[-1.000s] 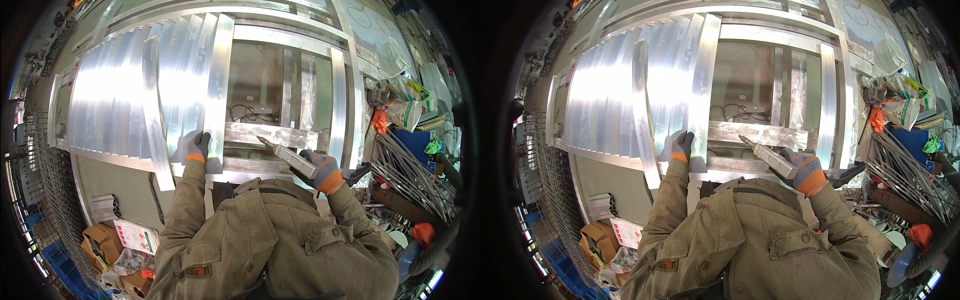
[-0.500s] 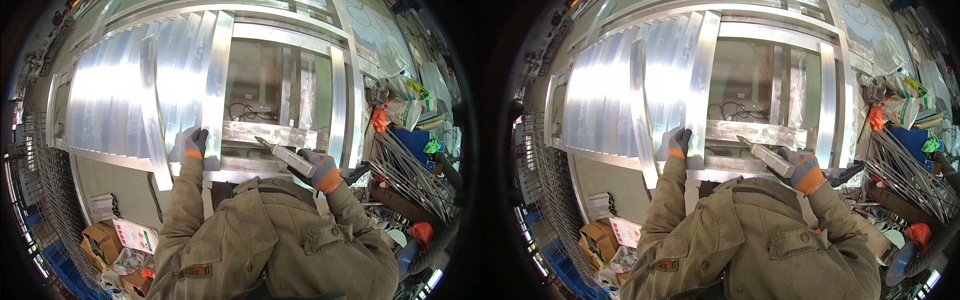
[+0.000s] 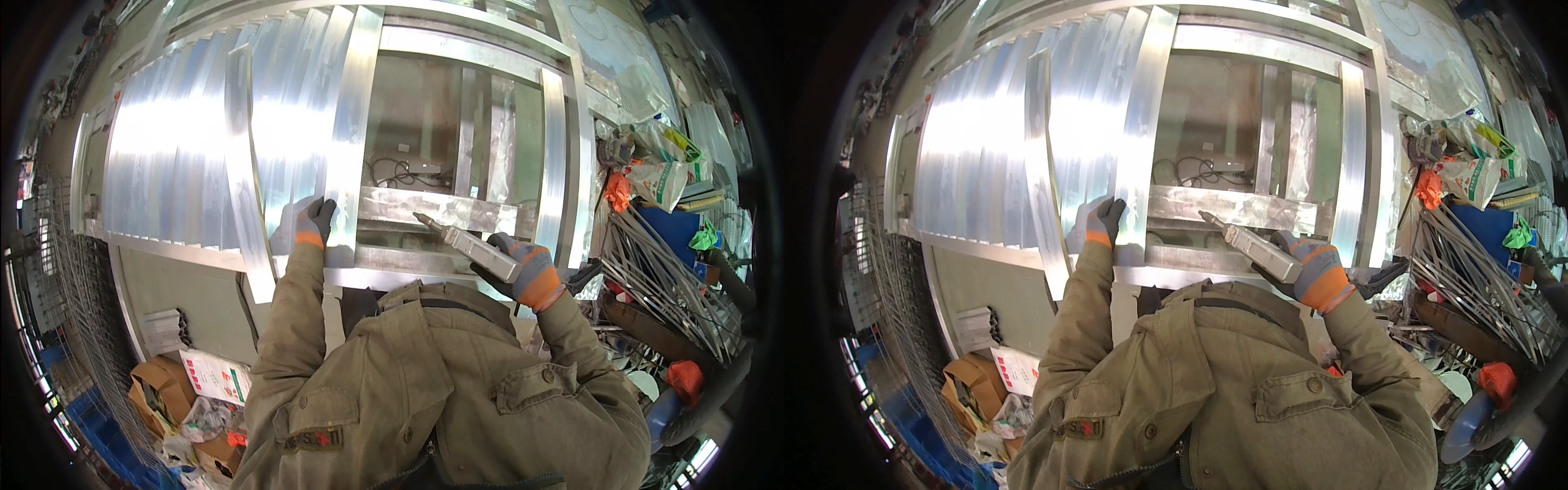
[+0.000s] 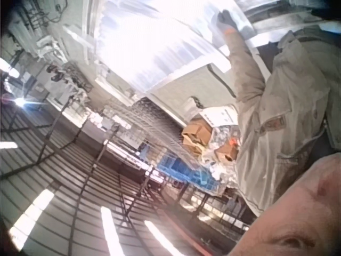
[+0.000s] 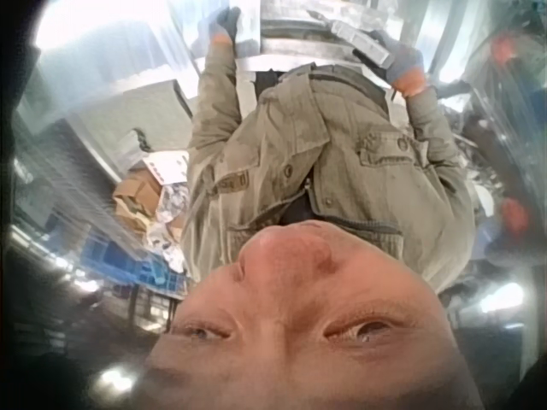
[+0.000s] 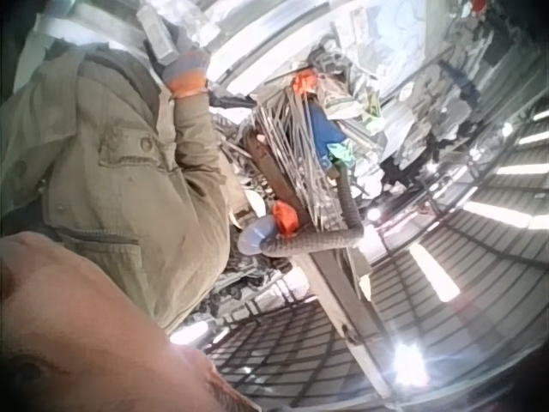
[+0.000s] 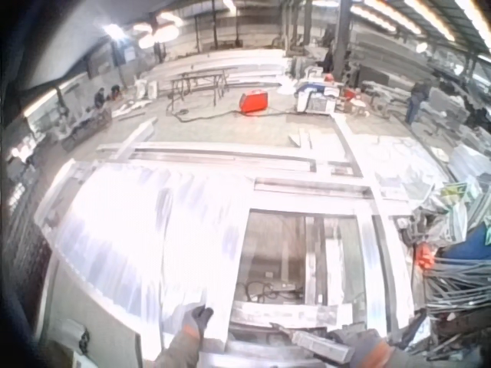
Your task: The person welds metal frame components using a handheld welding torch. They position the torch at joints, trigger the arc, and move along seams to fuse pieces. The person repositions the torch between welds and adjusts their stance to reach different sections of the frame.
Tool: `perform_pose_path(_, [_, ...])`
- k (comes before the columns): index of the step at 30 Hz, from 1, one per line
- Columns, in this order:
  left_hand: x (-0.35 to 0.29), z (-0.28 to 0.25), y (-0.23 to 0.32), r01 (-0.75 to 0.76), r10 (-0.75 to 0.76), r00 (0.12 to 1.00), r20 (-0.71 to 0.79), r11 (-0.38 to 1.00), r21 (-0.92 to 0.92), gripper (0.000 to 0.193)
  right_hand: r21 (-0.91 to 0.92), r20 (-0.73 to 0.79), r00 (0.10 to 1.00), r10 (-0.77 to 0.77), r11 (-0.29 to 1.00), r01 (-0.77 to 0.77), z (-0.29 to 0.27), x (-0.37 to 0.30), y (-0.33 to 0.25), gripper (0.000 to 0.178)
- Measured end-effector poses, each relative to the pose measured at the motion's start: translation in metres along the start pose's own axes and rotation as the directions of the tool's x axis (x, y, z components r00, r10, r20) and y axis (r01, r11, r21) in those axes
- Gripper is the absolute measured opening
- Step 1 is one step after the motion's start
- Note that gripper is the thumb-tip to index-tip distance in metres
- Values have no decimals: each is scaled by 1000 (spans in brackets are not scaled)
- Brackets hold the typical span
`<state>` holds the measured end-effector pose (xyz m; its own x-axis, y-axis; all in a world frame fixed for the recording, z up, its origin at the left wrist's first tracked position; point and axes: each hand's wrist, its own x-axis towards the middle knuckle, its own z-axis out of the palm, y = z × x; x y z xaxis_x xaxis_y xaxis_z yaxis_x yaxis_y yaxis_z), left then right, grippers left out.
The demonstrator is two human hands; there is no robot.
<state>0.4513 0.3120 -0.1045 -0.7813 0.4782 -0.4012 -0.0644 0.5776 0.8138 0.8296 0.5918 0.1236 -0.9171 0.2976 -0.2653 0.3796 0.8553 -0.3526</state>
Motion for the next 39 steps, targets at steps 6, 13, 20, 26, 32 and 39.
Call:
perform_pose_path(6, [21,-20,1,4,-32,986,162,985,170,68,331,-99,995,13,943,21,-66,3,-40,36])
perform_pose_path(13, [55,-28,26,181,-263,920,291,943,279,49,400,4,980,-199,898,181,-109,47,-74,39])
perform_pose_path(20, [63,-37,55,108,-349,883,314,802,587,45,385,184,939,-291,900,203,-84,102,-76,43])
perform_pose_path(26, [62,-32,81,-16,-312,908,279,641,767,46,650,243,912,-330,753,100,-34,155,-74,41])
perform_pose_path(32, [68,-32,78,30,-377,882,283,643,765,48,668,453,841,-297,737,-100,20,186,-75,43])
perform_pose_path(39, [73,-34,77,17,-390,868,308,642,766,52,717,498,812,-305,671,-187,50,192,-69,44])
